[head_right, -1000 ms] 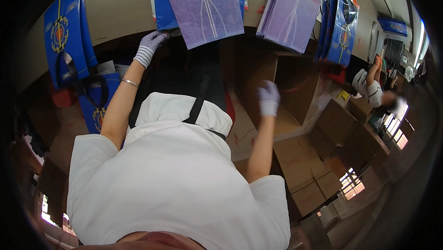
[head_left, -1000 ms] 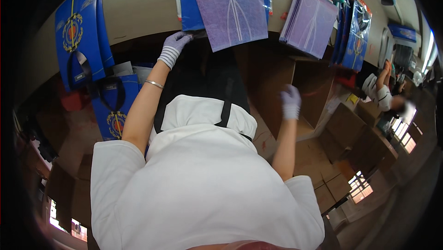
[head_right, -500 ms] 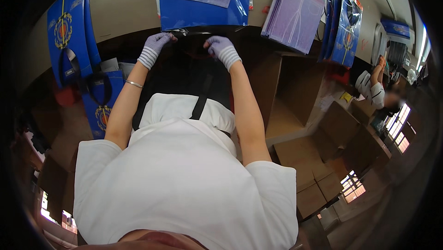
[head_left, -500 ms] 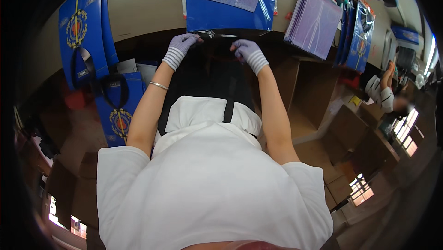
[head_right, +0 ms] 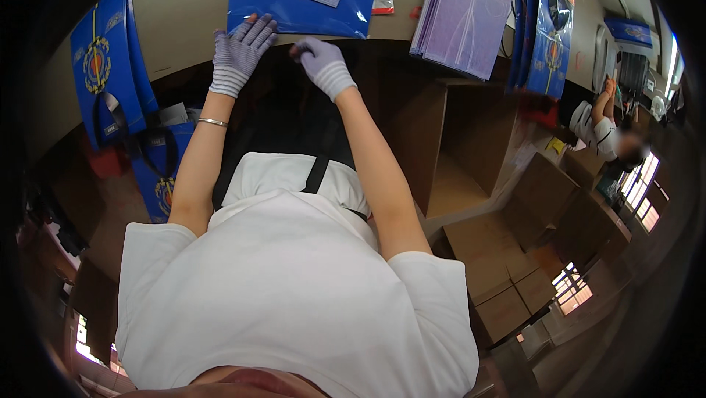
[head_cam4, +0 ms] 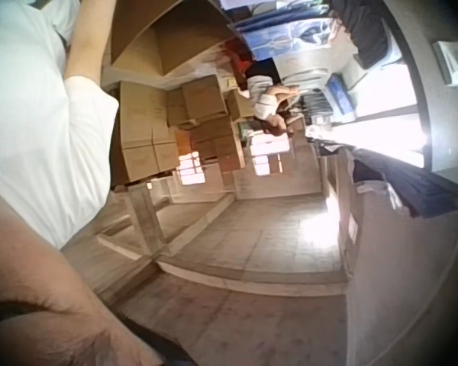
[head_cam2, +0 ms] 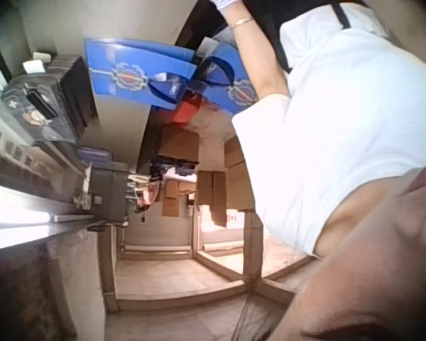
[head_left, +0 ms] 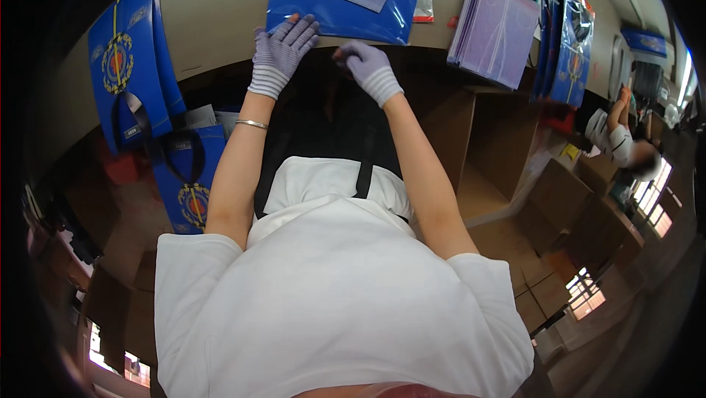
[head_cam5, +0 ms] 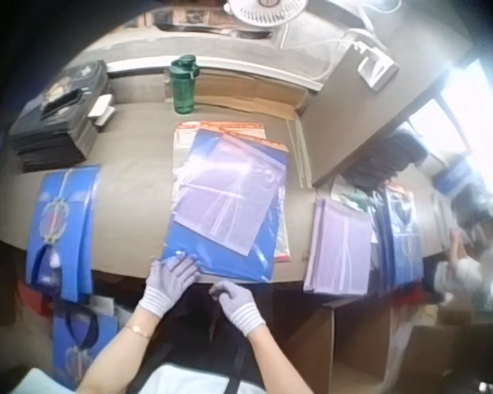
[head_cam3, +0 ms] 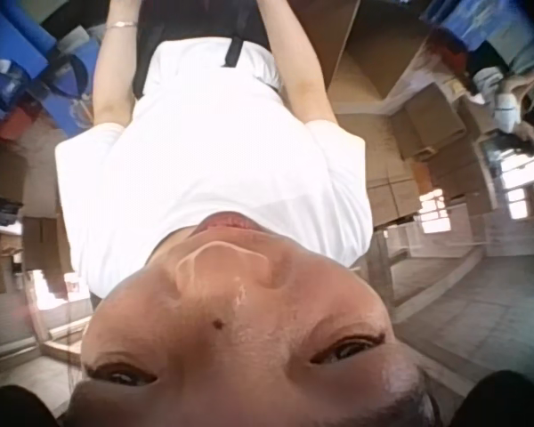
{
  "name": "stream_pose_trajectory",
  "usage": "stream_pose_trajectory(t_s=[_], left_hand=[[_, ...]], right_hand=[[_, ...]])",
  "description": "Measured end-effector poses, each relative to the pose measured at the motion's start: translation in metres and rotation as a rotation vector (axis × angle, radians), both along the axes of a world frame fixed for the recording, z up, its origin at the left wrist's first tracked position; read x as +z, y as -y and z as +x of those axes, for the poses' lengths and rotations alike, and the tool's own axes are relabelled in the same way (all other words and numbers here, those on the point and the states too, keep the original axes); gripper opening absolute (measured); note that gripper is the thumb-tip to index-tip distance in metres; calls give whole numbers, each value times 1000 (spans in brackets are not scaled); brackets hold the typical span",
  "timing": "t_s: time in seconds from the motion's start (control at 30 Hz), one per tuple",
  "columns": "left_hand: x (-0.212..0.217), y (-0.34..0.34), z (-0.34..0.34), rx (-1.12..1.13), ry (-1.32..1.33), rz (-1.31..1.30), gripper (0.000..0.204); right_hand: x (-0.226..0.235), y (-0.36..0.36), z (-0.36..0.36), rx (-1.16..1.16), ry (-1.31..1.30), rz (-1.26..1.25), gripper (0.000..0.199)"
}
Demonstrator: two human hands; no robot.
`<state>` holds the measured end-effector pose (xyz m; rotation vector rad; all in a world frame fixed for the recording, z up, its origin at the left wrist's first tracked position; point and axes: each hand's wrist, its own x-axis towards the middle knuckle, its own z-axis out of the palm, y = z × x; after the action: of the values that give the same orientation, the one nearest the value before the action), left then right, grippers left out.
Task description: The recorder is placing folders and printed materials into clear plastic adhesive bags.
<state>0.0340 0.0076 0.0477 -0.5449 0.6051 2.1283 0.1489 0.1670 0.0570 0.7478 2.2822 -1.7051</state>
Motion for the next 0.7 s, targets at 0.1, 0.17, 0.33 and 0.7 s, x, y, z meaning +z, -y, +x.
stream_pose_trajectory(t_s=[0.1, 0.17, 0.33, 0.7], left_hand=[[-6, 0, -5, 42, -22, 19, 71], [-10, 0, -10, 67, -62, -17, 68], [-61, 78, -62, 179, -193, 762, 53], [-16, 25, -53, 177, -226, -253, 53]], right_hand=[[-11, -16, -28, -55, -48, -159, 21], [-30, -54, -23, -461, -28, -639, 21], [-37, -128, -2, -683, 156, -431, 22], [15, -127, -85, -400, 112, 552, 52]])
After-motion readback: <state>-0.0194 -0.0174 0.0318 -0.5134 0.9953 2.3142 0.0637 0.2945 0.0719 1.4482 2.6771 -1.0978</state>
